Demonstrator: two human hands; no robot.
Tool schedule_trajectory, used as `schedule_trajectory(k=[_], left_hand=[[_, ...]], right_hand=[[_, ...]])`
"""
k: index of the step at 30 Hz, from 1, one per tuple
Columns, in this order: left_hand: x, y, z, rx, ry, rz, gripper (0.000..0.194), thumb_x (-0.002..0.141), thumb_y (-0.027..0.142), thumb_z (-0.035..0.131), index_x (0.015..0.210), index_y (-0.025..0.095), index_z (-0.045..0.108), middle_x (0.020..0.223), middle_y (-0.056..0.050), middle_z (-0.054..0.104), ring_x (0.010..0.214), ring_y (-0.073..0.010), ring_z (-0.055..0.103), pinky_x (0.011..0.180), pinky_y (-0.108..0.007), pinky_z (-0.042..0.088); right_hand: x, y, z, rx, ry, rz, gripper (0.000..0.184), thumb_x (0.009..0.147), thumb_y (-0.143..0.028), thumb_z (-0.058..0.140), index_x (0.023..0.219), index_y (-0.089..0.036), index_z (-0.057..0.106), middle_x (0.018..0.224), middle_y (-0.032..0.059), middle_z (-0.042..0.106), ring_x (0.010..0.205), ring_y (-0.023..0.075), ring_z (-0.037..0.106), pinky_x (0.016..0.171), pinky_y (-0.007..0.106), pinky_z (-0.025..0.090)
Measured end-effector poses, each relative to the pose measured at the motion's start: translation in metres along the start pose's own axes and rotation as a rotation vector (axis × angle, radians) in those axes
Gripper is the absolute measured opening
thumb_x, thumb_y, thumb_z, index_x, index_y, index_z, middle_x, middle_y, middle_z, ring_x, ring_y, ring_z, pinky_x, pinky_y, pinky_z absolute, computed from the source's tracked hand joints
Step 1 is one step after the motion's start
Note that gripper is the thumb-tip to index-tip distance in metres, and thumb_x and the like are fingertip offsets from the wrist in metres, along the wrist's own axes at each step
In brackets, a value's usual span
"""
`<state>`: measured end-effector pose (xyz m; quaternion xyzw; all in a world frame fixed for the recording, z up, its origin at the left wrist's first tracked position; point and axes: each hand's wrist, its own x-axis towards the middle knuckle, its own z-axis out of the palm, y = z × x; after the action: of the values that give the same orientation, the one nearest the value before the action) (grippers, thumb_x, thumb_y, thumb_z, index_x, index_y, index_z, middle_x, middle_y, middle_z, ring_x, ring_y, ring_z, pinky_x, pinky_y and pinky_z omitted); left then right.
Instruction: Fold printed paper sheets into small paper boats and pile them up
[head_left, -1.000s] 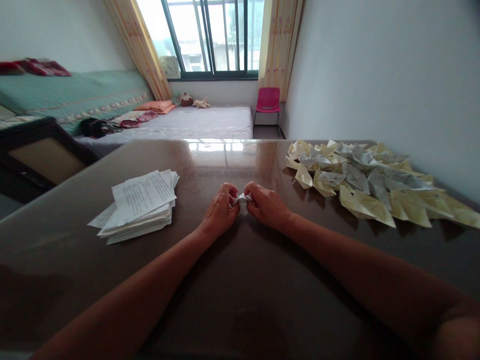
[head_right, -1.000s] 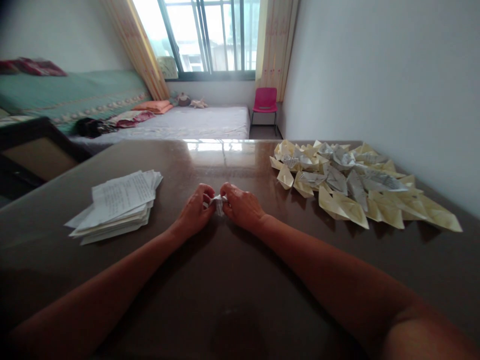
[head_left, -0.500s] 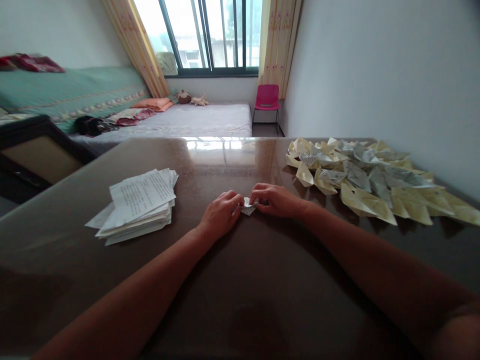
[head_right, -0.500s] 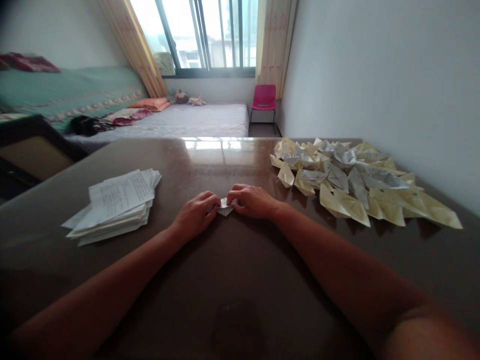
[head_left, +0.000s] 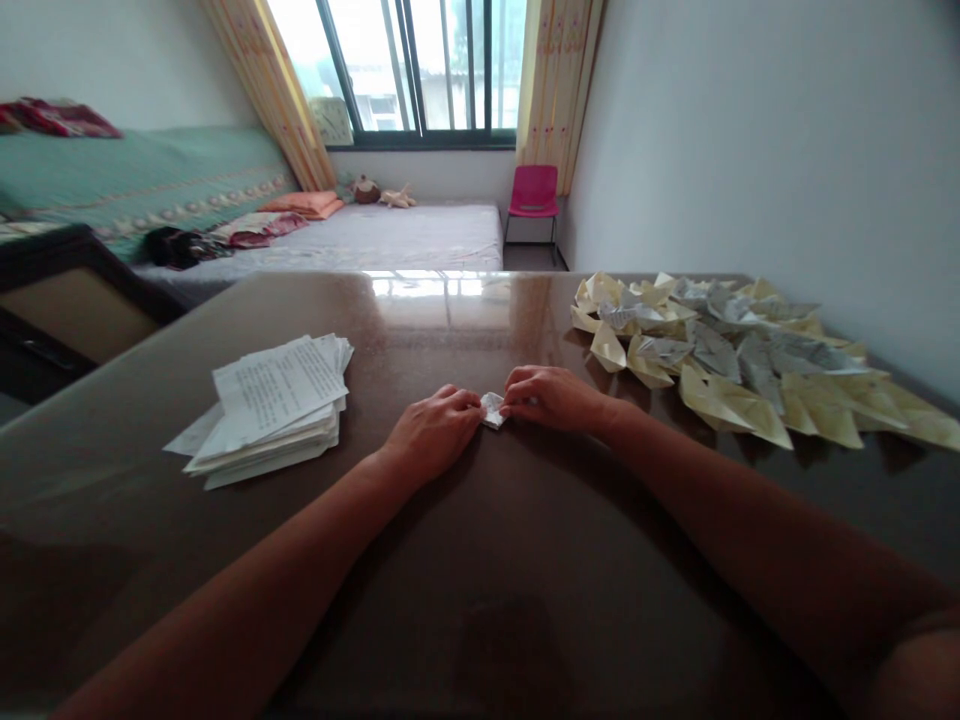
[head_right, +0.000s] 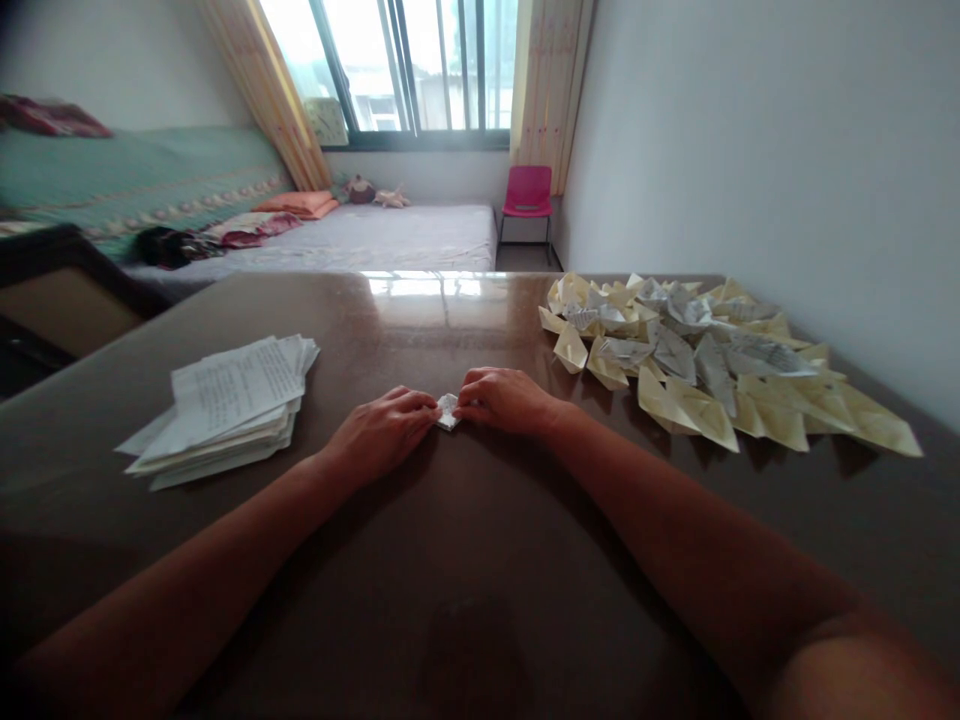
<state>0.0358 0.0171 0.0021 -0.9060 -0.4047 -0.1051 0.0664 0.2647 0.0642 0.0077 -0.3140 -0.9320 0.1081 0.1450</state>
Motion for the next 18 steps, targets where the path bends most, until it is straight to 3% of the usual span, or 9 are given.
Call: schedule_trajectory(k=[5, 10, 14, 18], left_hand=[[-0.003, 0.008, -0.004, 0.071, -0.03, 0.024, 0.029, 0.095, 0.024, 0.04, 0.112, 0.02, 0.063, 0.108, -0.008, 0.065, 0.098, -0.0212, 0.058, 0.079, -0.033, 0.053], [-0.006, 0.013, -0.003, 0.061, 0.004, 0.063, 0.03, 0.095, 0.028, 0.041, 0.117, 0.022, 0.061, 0.12, -0.007, 0.062, 0.108, -0.0229, 0.056, 0.089, -0.038, 0.051], [-0.006, 0.017, 0.0, 0.065, -0.041, 0.058, 0.034, 0.095, 0.031, 0.042, 0.123, 0.019, 0.057, 0.123, -0.008, 0.061, 0.114, -0.0239, 0.054, 0.093, -0.038, 0.049], [-0.006, 0.025, 0.0, 0.12, -0.084, 0.038, 0.045, 0.094, 0.035, 0.045, 0.131, 0.011, 0.05, 0.132, -0.014, 0.055, 0.12, -0.0258, 0.051, 0.096, -0.038, 0.046]], right_hand=[[0.003, -0.001, 0.016, 0.051, 0.062, 0.082, 0.022, 0.086, -0.042, 0.06, 0.096, -0.024, 0.068, 0.097, 0.0019, 0.063, 0.076, 0.0121, 0.058, 0.066, 0.023, 0.037], [0.003, -0.001, 0.018, 0.031, 0.069, 0.112, 0.036, 0.087, -0.046, 0.057, 0.116, -0.025, 0.062, 0.103, 0.0044, 0.062, 0.083, 0.0141, 0.059, 0.07, 0.024, 0.04], [0.002, -0.014, 0.01, -0.163, -0.016, 0.051, 0.033, 0.094, -0.042, 0.047, 0.116, -0.023, 0.062, 0.107, 0.0076, 0.06, 0.093, 0.0182, 0.057, 0.072, 0.027, 0.041], [0.002, -0.037, 0.01, -0.408, -0.099, 0.046, 0.029, 0.095, -0.022, 0.042, 0.118, -0.014, 0.058, 0.11, 0.0116, 0.059, 0.098, 0.0232, 0.053, 0.072, 0.033, 0.044]])
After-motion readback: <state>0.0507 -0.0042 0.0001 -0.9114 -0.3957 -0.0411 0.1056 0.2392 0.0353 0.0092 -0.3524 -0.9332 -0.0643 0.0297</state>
